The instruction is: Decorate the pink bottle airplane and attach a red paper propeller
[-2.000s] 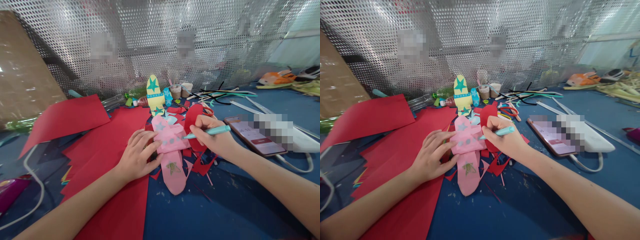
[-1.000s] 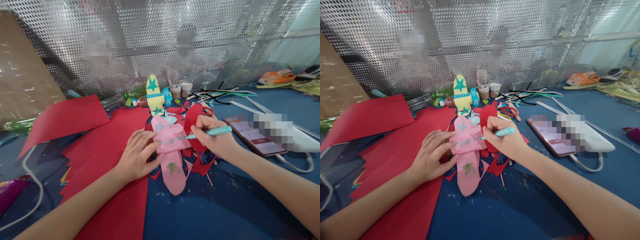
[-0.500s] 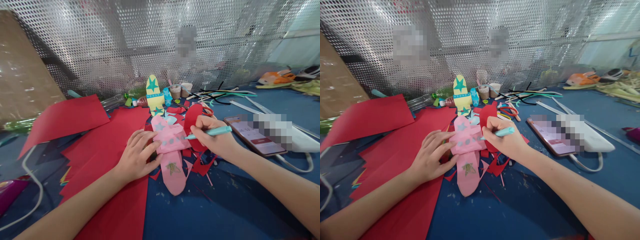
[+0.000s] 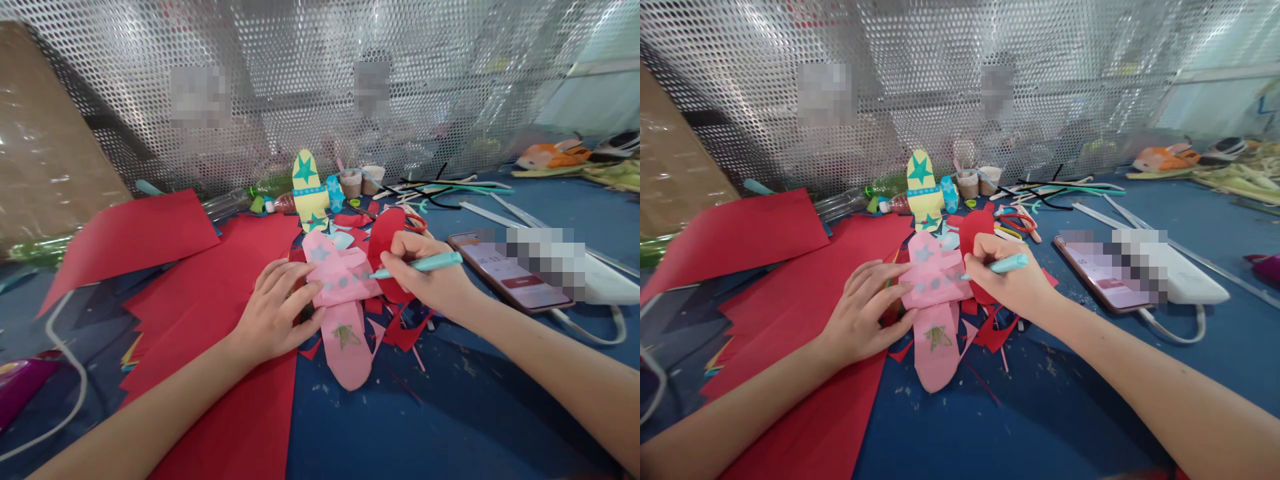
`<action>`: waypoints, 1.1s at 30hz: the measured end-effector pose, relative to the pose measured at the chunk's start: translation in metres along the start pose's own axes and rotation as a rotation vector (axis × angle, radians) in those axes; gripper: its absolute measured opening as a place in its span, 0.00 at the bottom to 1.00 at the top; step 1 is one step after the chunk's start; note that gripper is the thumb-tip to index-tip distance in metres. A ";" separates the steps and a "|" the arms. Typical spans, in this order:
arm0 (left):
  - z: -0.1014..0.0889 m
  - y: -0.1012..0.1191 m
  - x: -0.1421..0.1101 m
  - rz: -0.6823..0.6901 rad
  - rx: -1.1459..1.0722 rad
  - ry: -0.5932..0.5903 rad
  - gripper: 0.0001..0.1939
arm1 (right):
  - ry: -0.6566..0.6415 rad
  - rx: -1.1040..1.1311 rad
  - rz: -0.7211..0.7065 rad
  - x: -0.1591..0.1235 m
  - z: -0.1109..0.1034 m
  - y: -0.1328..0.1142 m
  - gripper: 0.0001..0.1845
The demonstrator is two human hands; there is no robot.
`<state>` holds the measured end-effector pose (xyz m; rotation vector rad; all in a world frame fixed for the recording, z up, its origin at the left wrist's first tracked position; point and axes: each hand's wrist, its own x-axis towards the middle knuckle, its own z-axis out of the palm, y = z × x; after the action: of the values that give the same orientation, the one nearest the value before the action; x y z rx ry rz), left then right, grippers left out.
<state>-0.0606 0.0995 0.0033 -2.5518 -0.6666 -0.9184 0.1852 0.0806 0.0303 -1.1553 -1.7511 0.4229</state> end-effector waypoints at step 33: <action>0.001 -0.001 -0.001 -0.003 -0.015 -0.003 0.12 | 0.192 0.355 0.076 -0.001 -0.009 -0.011 0.17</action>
<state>-0.0611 0.1000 0.0025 -2.5668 -0.6674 -0.9240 0.1875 0.0728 0.0417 -0.9740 -1.4013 0.6199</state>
